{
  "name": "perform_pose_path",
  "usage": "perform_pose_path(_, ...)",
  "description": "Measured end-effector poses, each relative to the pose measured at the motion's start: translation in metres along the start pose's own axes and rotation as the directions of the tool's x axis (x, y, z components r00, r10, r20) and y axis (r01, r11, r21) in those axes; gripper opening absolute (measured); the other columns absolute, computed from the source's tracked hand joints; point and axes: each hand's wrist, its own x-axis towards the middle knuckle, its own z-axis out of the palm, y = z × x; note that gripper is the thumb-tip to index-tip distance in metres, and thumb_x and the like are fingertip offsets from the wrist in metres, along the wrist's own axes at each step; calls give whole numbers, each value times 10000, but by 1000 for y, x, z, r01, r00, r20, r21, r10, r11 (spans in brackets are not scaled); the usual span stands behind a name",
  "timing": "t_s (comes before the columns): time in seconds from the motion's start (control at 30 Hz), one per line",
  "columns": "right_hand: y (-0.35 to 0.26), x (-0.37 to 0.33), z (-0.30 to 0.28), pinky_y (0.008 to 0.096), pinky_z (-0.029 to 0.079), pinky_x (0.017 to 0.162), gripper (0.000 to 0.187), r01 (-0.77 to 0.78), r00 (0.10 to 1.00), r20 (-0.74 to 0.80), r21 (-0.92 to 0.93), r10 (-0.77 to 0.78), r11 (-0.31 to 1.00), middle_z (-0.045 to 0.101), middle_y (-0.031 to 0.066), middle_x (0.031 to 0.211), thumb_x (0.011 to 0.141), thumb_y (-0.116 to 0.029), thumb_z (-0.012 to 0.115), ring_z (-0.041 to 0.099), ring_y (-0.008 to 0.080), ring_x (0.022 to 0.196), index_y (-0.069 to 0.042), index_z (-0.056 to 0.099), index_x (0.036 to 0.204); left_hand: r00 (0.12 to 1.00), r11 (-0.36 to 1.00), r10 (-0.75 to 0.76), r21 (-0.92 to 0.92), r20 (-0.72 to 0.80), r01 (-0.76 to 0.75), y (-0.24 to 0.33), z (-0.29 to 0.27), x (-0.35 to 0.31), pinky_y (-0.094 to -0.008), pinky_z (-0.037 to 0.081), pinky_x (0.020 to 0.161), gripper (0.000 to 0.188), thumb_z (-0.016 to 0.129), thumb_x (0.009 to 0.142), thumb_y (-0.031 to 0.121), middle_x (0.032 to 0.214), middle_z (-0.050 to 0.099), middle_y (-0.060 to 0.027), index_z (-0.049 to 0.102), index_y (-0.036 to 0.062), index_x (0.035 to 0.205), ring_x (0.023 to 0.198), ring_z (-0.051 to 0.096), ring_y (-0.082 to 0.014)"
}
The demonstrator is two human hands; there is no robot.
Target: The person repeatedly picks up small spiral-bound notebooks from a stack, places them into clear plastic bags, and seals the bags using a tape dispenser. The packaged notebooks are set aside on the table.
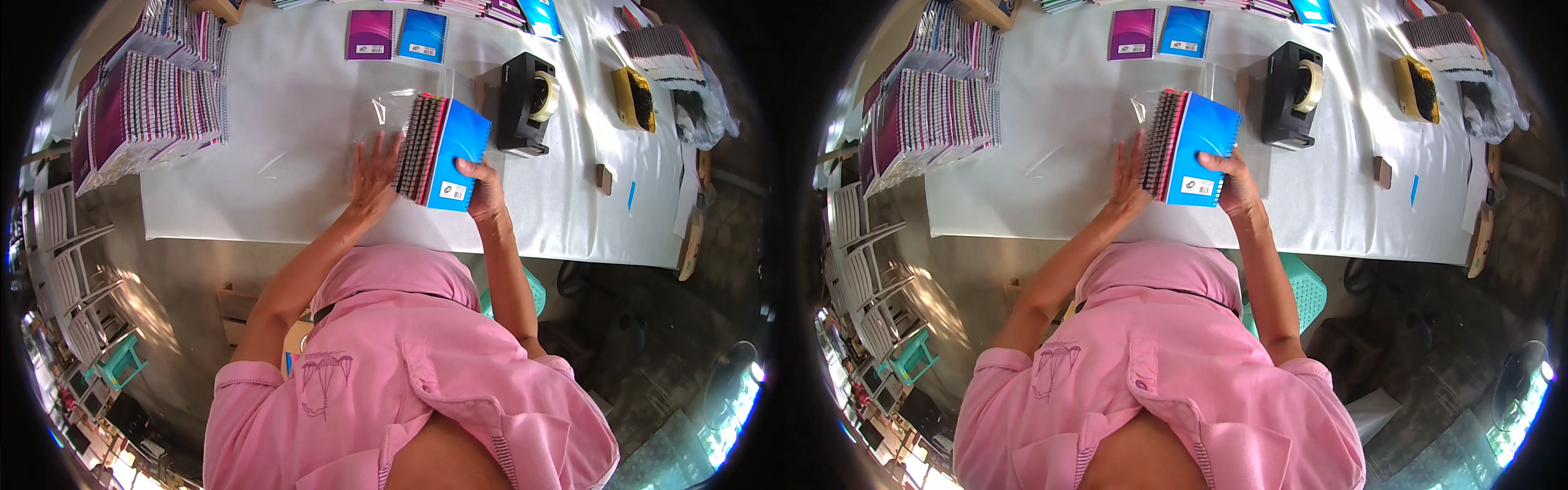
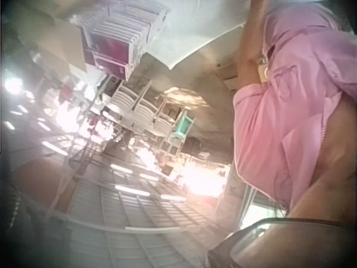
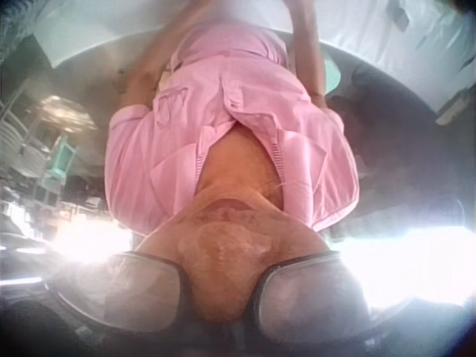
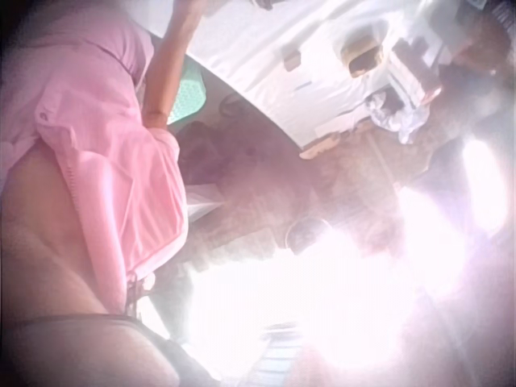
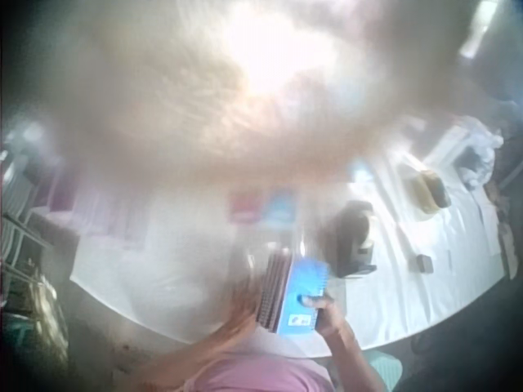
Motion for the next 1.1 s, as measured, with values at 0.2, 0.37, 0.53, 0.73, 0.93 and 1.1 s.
perform_pose_path(0.2,20,1,-15,402,537,882,732,7,996,93,93,-16,996,633,147,1125,660,-147,793,651,280,967,13,463,1293,983,985,-77,163,169,49,-24,-10,17,-497,433,960,517,493,914,124,1299,539,-91,398,185,1418,1154,538,-323)
perform_pose_path(0.37,38,-6,-53,421,513,914,777,-8,986,162,234,-31,972,611,165,1176,616,-100,788,630,312,1015,20,451,1306,790,328,-352,-724,502,606,-40,-111,86,-380,529,822,480,523,959,198,1274,603,-9,422,88,1415,1073,629,-227)
perform_pose_path(0.53,13,-19,-12,457,419,1032,1001,-39,950,306,305,-59,952,433,275,1383,534,-156,801,521,363,1197,31,348,1407,967,-618,-198,-787,163,6,-42,-144,87,-418,445,1023,493,485,988,240,1512,324,86,344,237,1461,1386,332,-262)
perform_pose_path(0.73,0,0,31,460,457,995,946,-41,928,366,302,-76,952,474,258,1356,558,-149,797,561,344,1153,24,380,1389,961,-892,-256,-356,-109,-278,-110,-60,4,-456,437,1033,516,450,997,195,1526,274,131,295,350,1464,1396,303,-254)
perform_pose_path(0.93,37,32,3,427,533,883,733,-88,951,309,279,-2,956,645,170,1119,587,-24,766,654,304,969,32,495,1266,843,255,-409,-843,350,474,-102,-74,12,-405,450,1002,540,498,961,177,1480,378,-46,339,305,1461,1347,395,-252)
perform_pose_path(1.1,20,31,21,427,520,907,699,-108,937,350,242,17,964,640,150,1131,638,-42,743,642,305,994,12,487,1286,942,590,-186,-735,279,334,-49,-23,28,-560,299,1081,377,530,896,224,1371,508,-96,550,177,1270,1339,383,-330)
